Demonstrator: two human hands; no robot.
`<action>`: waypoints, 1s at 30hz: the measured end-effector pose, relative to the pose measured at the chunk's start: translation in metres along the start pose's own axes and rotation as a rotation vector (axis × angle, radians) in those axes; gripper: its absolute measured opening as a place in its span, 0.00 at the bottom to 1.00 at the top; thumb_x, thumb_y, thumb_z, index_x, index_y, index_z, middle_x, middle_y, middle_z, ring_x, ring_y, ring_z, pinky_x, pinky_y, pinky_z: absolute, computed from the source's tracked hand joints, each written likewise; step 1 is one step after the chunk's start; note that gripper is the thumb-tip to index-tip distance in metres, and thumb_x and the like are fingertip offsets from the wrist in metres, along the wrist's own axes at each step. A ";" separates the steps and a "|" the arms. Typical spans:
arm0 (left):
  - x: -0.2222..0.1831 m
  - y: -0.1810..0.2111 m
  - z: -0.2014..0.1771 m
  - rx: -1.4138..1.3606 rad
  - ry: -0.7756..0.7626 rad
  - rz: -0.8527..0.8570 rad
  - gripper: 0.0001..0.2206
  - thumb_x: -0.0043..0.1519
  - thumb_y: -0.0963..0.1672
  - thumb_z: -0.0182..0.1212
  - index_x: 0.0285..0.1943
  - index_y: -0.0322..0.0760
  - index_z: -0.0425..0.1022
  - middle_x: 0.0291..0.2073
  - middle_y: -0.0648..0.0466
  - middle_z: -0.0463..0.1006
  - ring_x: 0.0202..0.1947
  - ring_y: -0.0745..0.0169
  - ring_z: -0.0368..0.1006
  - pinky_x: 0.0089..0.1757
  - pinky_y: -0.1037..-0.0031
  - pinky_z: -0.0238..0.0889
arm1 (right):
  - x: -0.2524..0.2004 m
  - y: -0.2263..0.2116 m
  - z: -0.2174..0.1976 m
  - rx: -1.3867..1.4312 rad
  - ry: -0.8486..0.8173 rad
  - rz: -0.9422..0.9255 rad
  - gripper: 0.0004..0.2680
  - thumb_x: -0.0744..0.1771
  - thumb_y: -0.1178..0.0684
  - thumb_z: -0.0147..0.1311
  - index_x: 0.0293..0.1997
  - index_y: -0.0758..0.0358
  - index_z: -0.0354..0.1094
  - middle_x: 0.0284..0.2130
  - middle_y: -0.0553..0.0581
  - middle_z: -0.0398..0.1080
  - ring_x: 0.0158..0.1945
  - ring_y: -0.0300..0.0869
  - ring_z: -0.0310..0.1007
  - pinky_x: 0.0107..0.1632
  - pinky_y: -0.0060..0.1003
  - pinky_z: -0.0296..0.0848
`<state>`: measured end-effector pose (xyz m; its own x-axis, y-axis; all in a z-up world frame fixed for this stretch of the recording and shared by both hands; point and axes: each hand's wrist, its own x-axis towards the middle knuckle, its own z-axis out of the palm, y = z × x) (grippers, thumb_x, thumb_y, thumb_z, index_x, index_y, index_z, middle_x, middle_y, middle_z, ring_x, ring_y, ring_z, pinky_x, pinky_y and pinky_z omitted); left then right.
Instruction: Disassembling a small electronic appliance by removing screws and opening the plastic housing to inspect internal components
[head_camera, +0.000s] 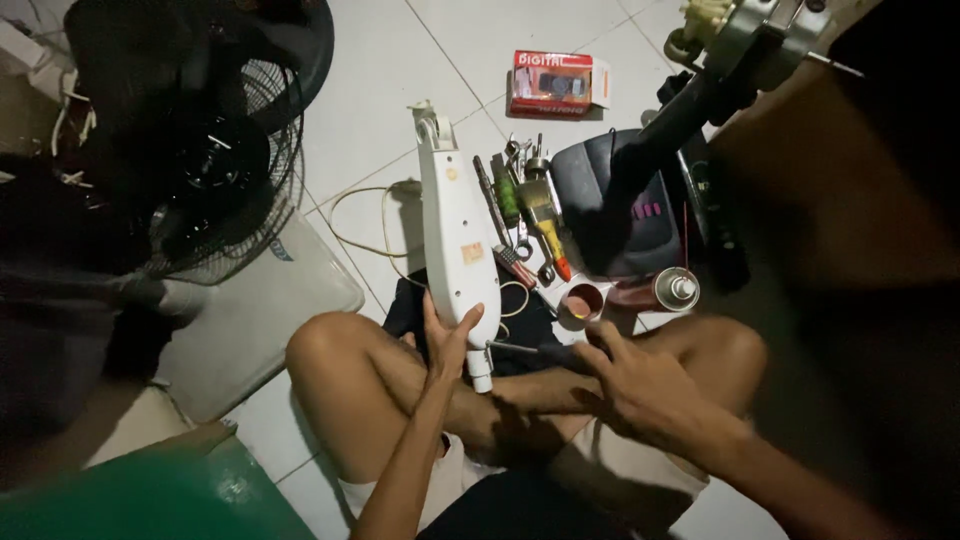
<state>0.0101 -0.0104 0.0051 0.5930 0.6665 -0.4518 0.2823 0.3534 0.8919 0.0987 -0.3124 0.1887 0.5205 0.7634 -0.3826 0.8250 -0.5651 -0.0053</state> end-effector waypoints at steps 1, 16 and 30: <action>0.001 -0.001 0.001 0.007 -0.006 0.017 0.54 0.51 0.50 0.84 0.90 0.45 0.59 0.72 0.46 0.82 0.67 0.53 0.80 0.64 0.67 0.73 | -0.002 0.001 -0.004 0.093 -0.056 -0.012 0.21 0.72 0.44 0.48 0.78 0.40 0.54 0.70 0.59 0.56 0.54 0.59 0.81 0.25 0.64 0.82; 0.003 0.001 -0.001 -0.046 -0.034 0.016 0.50 0.51 0.50 0.84 0.86 0.44 0.62 0.68 0.45 0.85 0.63 0.51 0.82 0.62 0.67 0.72 | 0.007 0.010 -0.009 -0.007 0.415 -0.058 0.18 0.75 0.35 0.56 0.63 0.59 0.67 0.50 0.59 0.69 0.43 0.52 0.79 0.35 0.46 0.78; 0.002 0.004 0.000 0.029 -0.011 -0.004 0.46 0.50 0.50 0.83 0.83 0.46 0.68 0.63 0.47 0.89 0.59 0.51 0.84 0.58 0.66 0.76 | 0.002 0.012 -0.001 0.124 0.069 -0.213 0.18 0.75 0.30 0.55 0.60 0.53 0.63 0.51 0.55 0.71 0.47 0.55 0.81 0.33 0.63 0.83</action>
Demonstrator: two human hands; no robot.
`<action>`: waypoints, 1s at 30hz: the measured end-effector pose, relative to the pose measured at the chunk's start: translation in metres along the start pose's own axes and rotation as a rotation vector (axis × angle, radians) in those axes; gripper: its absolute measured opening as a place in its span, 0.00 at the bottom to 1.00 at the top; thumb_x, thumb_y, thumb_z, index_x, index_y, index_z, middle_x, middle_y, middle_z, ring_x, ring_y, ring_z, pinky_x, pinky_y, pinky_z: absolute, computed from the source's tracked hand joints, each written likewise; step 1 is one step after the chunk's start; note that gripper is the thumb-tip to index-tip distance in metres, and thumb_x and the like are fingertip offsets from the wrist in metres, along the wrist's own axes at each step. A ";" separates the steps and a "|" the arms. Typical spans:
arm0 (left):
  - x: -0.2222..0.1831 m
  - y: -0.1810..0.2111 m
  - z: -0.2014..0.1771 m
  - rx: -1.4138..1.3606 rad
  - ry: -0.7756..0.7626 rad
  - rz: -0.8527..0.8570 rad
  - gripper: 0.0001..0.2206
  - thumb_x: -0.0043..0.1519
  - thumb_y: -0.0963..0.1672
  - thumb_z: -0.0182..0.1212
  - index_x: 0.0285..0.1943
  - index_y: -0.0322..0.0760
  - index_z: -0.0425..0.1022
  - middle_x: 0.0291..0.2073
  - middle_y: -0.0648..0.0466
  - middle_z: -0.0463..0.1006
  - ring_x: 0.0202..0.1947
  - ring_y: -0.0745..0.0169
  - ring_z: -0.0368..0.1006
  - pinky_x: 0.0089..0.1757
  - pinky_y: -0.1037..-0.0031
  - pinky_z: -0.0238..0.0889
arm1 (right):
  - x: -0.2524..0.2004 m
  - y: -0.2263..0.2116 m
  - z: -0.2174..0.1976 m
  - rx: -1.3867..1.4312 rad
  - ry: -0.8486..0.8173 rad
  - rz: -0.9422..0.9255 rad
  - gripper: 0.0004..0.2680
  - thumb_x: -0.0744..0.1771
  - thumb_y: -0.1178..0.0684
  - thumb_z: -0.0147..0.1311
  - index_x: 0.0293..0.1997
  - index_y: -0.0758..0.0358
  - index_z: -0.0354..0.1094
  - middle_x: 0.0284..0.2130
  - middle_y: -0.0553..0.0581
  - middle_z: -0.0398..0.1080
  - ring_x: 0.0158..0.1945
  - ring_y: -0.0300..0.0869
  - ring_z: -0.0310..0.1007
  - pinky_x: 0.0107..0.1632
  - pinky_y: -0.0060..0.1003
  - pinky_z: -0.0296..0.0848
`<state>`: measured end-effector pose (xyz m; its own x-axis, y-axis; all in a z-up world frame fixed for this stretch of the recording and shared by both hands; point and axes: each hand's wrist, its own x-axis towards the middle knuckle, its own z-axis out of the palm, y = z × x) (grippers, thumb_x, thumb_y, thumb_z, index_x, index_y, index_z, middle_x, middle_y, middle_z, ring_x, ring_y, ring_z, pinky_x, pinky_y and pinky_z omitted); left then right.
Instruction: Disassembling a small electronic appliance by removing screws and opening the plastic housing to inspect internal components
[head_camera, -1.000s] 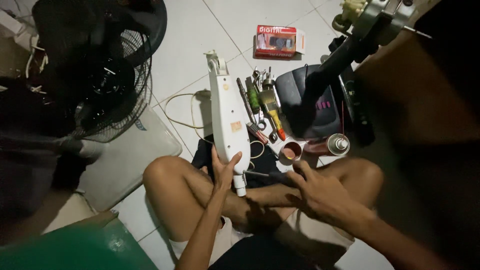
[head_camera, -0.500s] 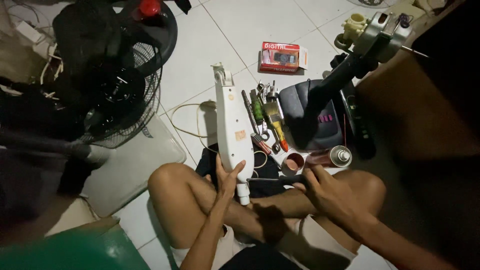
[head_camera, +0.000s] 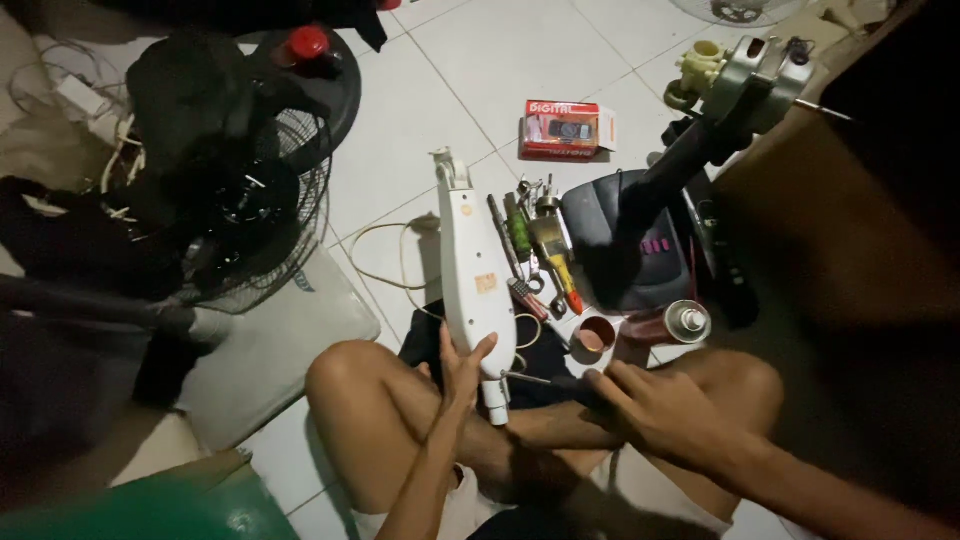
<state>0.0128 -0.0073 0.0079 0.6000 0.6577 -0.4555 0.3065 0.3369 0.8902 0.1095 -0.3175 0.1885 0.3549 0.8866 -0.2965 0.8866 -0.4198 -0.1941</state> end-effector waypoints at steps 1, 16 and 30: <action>0.000 0.000 0.000 -0.065 -0.011 -0.015 0.46 0.50 0.49 0.83 0.83 0.45 0.69 0.63 0.46 0.88 0.58 0.51 0.84 0.57 0.66 0.76 | -0.004 0.001 0.014 -0.106 0.069 -0.023 0.18 0.73 0.40 0.54 0.70 0.53 0.59 0.56 0.59 0.70 0.50 0.55 0.81 0.28 0.60 0.80; -0.001 0.001 0.010 -0.188 0.013 -0.039 0.58 0.51 0.50 0.88 0.94 0.46 0.55 0.81 0.40 0.63 0.77 0.40 0.59 0.71 0.54 0.55 | 0.003 0.002 -0.053 -0.566 0.270 -0.093 0.10 0.67 0.53 0.56 0.54 0.50 0.69 0.41 0.49 0.71 0.39 0.45 0.80 0.26 0.41 0.77; -0.015 0.024 0.023 -0.259 -0.057 -0.062 0.64 0.51 0.49 0.93 0.97 0.45 0.50 0.89 0.33 0.50 0.89 0.29 0.47 0.81 0.45 0.44 | 0.028 -0.005 -0.099 -0.614 0.274 -0.390 0.17 0.66 0.54 0.55 0.63 0.54 0.74 0.48 0.61 0.72 0.36 0.51 0.83 0.20 0.36 0.76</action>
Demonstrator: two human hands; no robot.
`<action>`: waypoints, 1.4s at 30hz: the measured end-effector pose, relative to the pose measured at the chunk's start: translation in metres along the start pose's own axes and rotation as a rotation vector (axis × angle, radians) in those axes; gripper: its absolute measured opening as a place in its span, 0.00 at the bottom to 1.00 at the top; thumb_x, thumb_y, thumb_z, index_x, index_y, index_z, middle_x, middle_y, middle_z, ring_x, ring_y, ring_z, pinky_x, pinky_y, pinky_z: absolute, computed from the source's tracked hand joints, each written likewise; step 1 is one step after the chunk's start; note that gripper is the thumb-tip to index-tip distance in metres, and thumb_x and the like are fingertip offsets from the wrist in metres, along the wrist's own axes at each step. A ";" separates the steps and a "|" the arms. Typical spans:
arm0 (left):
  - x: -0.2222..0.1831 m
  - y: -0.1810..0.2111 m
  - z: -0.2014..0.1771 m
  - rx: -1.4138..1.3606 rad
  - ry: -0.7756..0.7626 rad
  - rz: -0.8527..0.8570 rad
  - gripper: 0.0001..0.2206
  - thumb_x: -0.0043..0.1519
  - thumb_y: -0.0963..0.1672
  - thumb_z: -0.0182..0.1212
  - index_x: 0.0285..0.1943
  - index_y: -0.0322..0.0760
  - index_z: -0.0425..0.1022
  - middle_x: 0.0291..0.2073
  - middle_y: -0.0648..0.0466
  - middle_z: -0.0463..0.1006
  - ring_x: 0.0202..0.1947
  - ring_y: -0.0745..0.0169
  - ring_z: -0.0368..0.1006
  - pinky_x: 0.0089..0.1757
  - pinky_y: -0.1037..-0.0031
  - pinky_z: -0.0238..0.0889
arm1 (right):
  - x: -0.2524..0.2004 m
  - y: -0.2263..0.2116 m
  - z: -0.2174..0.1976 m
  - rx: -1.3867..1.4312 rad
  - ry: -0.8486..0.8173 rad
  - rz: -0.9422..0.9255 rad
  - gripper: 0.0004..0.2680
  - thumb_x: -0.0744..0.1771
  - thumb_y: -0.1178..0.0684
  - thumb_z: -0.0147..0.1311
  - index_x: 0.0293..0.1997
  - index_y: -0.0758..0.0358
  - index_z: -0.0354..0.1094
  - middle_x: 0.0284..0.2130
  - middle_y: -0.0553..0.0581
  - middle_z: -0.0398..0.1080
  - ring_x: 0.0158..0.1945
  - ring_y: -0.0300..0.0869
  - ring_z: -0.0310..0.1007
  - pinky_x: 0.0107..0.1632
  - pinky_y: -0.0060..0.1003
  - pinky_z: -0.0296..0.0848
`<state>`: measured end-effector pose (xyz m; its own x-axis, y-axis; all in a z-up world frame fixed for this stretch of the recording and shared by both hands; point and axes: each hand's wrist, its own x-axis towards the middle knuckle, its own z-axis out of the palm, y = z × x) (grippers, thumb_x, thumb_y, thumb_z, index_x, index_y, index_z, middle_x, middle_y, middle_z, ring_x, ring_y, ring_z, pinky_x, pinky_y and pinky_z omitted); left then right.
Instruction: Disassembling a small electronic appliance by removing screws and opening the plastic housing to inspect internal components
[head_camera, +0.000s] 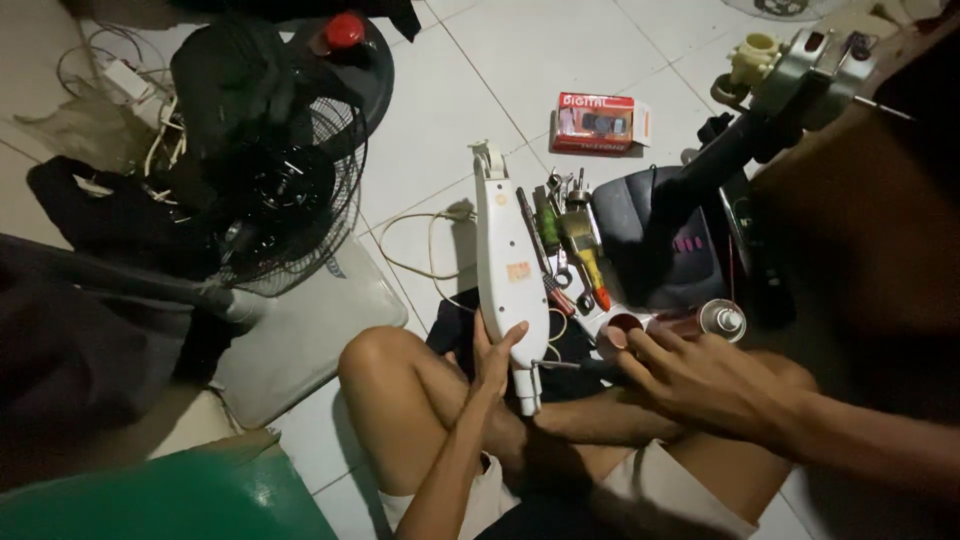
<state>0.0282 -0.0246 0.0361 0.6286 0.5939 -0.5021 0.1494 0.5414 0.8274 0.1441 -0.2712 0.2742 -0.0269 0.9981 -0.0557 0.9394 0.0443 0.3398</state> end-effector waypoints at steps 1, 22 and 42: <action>0.005 -0.008 -0.003 -0.017 -0.007 -0.003 0.63 0.51 0.49 0.94 0.96 0.45 0.51 0.87 0.33 0.53 0.88 0.29 0.50 0.80 0.45 0.46 | 0.005 0.001 -0.006 -0.011 0.045 0.032 0.14 0.67 0.55 0.53 0.59 0.53 0.75 0.42 0.58 0.71 0.32 0.49 0.80 0.18 0.38 0.74; -0.004 0.001 -0.002 -0.035 -0.049 -0.011 0.63 0.53 0.49 0.93 0.96 0.42 0.49 0.87 0.31 0.51 0.88 0.28 0.48 0.80 0.45 0.46 | 0.006 -0.008 0.003 0.068 -0.136 0.281 0.19 0.68 0.44 0.55 0.65 0.59 0.67 0.35 0.55 0.76 0.22 0.50 0.85 0.22 0.51 0.81; 0.015 -0.017 -0.006 -0.031 -0.040 0.021 0.62 0.54 0.46 0.93 0.96 0.41 0.49 0.86 0.32 0.53 0.86 0.32 0.52 0.79 0.47 0.50 | 0.013 -0.014 -0.009 -0.059 0.061 0.082 0.24 0.66 0.49 0.57 0.74 0.50 0.71 0.44 0.59 0.77 0.30 0.48 0.82 0.22 0.41 0.79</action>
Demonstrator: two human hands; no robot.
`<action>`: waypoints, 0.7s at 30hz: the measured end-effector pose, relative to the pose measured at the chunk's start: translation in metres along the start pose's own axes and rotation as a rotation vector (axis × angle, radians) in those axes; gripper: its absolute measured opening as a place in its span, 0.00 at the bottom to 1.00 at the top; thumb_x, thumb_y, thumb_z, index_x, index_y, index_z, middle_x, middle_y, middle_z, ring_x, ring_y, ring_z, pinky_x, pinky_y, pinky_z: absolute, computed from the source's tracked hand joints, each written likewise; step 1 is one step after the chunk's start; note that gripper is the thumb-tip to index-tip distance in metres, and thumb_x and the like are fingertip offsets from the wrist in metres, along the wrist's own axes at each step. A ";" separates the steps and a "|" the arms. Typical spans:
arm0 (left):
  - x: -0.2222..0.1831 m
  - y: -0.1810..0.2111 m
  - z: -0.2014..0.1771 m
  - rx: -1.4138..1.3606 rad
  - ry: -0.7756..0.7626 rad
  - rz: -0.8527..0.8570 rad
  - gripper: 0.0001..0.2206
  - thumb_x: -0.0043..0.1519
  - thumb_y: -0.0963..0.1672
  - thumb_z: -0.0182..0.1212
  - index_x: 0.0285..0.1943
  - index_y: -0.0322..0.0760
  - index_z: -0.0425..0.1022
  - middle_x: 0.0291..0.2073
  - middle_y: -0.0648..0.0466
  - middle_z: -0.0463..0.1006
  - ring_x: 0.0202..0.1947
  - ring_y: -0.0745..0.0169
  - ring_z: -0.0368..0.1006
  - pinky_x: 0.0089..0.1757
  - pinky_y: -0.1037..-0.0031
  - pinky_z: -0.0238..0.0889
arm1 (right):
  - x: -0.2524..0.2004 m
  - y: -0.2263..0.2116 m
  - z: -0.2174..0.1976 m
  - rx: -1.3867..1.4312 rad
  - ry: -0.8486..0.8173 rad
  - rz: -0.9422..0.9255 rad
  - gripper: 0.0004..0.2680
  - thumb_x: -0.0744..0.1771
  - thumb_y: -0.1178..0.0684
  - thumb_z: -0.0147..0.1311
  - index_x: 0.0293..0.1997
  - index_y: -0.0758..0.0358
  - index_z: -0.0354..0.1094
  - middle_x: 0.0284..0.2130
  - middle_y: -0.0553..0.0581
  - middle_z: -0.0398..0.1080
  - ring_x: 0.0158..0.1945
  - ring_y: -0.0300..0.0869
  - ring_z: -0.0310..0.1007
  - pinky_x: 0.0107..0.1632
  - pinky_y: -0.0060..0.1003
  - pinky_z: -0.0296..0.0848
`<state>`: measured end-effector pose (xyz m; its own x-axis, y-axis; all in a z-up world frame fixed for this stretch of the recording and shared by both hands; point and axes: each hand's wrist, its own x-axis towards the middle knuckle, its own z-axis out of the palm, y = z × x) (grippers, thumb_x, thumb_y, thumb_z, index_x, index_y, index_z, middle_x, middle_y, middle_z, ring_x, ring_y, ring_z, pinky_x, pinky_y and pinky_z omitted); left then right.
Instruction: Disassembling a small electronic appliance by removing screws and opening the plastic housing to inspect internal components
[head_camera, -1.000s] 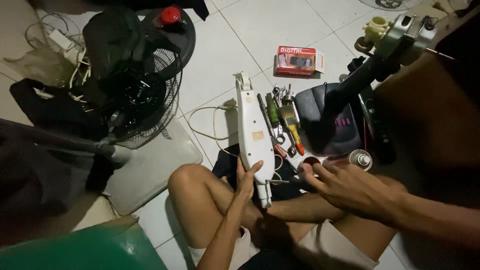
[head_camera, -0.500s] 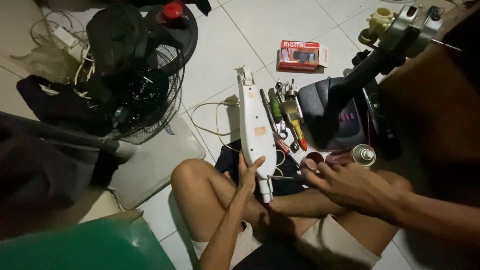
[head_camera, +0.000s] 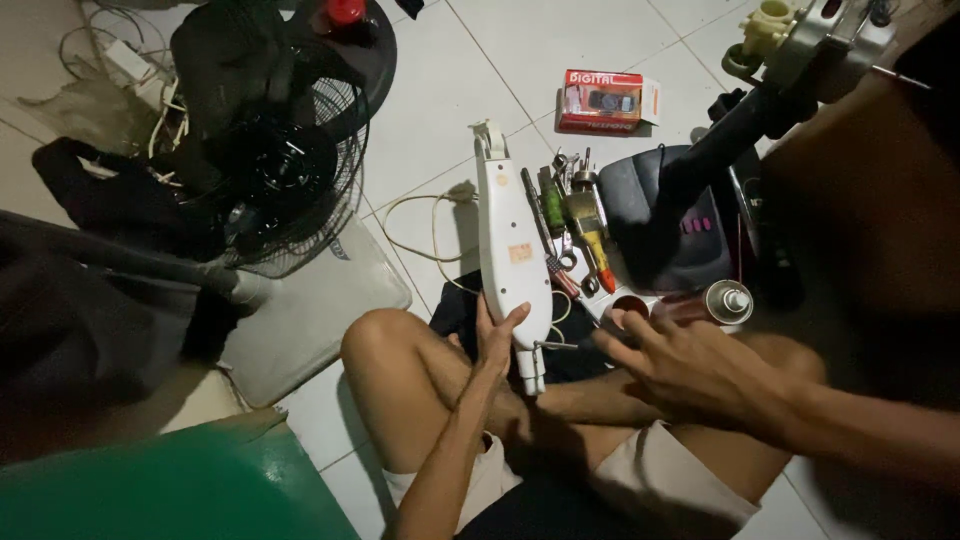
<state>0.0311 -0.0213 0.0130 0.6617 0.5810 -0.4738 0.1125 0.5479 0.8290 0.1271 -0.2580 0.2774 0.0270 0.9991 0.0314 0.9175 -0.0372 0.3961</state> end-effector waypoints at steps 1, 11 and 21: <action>-0.005 0.010 0.003 -0.018 0.018 -0.017 0.62 0.54 0.47 0.92 0.96 0.40 0.48 0.86 0.31 0.52 0.87 0.30 0.51 0.80 0.47 0.49 | -0.005 -0.004 0.007 0.057 -0.045 0.015 0.25 0.65 0.50 0.56 0.74 0.50 0.70 0.51 0.63 0.77 0.30 0.50 0.85 0.20 0.42 0.80; 0.003 -0.002 -0.009 -0.034 0.041 -0.036 0.64 0.54 0.46 0.93 0.97 0.42 0.45 0.89 0.32 0.45 0.89 0.28 0.46 0.80 0.47 0.45 | -0.015 -0.006 0.031 0.088 -0.051 0.068 0.12 0.67 0.53 0.57 0.58 0.57 0.77 0.29 0.52 0.73 0.23 0.45 0.77 0.19 0.43 0.74; 0.005 -0.009 -0.010 -0.028 0.028 -0.003 0.59 0.53 0.45 0.93 0.95 0.44 0.55 0.83 0.33 0.58 0.84 0.30 0.56 0.77 0.44 0.54 | 0.000 -0.005 -0.022 0.148 -0.193 0.037 0.17 0.66 0.51 0.58 0.63 0.46 0.73 0.41 0.51 0.73 0.30 0.45 0.84 0.21 0.41 0.80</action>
